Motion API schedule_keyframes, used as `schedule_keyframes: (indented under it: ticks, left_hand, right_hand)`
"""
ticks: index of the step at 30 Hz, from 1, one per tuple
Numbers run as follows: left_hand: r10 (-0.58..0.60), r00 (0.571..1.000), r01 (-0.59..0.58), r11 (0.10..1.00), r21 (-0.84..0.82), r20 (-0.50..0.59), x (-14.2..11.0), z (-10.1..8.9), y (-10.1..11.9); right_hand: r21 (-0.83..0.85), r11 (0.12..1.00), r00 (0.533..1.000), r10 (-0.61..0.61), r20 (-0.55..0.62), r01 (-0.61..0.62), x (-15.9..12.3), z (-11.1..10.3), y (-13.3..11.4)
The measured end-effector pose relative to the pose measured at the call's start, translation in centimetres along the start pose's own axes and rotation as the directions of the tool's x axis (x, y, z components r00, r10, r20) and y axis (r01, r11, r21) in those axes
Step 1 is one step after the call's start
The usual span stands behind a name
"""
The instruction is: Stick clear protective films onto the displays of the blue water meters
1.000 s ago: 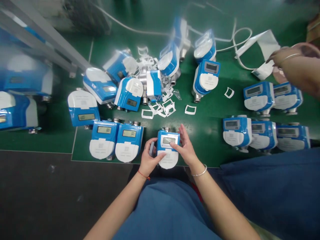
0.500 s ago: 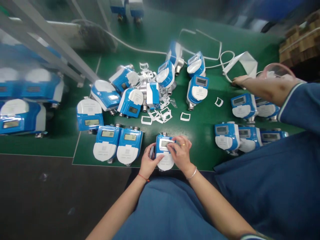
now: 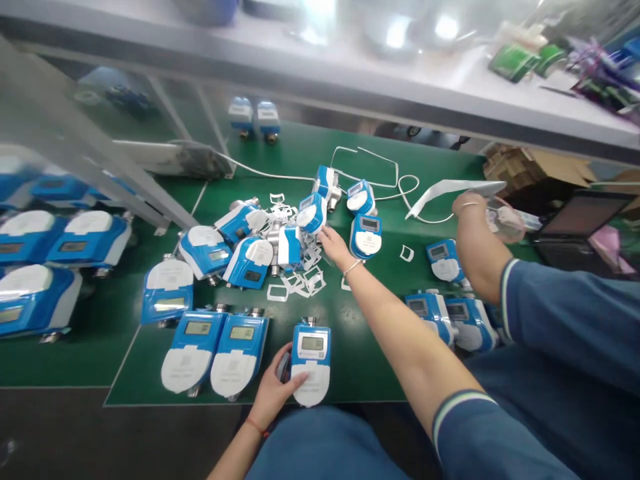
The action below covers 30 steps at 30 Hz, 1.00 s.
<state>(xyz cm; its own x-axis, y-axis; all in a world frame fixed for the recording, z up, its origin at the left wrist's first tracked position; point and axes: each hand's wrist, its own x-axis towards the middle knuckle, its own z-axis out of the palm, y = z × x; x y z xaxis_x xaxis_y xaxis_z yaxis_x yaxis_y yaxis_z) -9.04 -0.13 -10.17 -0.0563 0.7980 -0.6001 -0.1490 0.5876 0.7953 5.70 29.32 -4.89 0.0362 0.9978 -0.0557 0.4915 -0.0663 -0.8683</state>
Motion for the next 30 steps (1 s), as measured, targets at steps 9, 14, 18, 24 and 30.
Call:
schedule_keyframes:
  ticks: [9, 14, 18, 24, 30]
  left_hand:
    - [-0.044, 0.992, 0.047, 0.999, -0.026, 0.121, 2.2, 4.0, 0.1]
    - [0.025, 0.969, -0.017, 0.999, -0.037, 0.246, 6.0, 12.5, 0.4]
    - [0.106, 0.951, -0.112, 0.994, 0.004, 0.291, 11.4, 16.7, 2.3]
    - [0.215, 0.961, -0.236, 0.965, 0.113, 0.173, 15.1, 15.3, 5.6]
    - [0.227, 0.97, -0.243, 0.94, 0.241, 0.093, 4.2, 7.7, 7.5]
  right_hand:
    - [0.302, 0.868, 0.853, 0.468, -0.23, -0.395, -25.5, -2.0, 6.7]
    - [0.503, 0.753, 0.715, 0.619, -0.325, -0.424, -27.8, -3.4, 10.1]
    - [0.576, 0.755, 0.658, 0.61, -0.441, -0.314, -21.1, -5.9, 13.1]
    - [0.556, 0.794, 0.677, 0.551, -0.488, -0.246, -8.0, -10.2, 15.7]
    - [0.435, 0.871, 0.761, 0.437, -0.479, -0.227, -3.4, -11.7, 12.9]
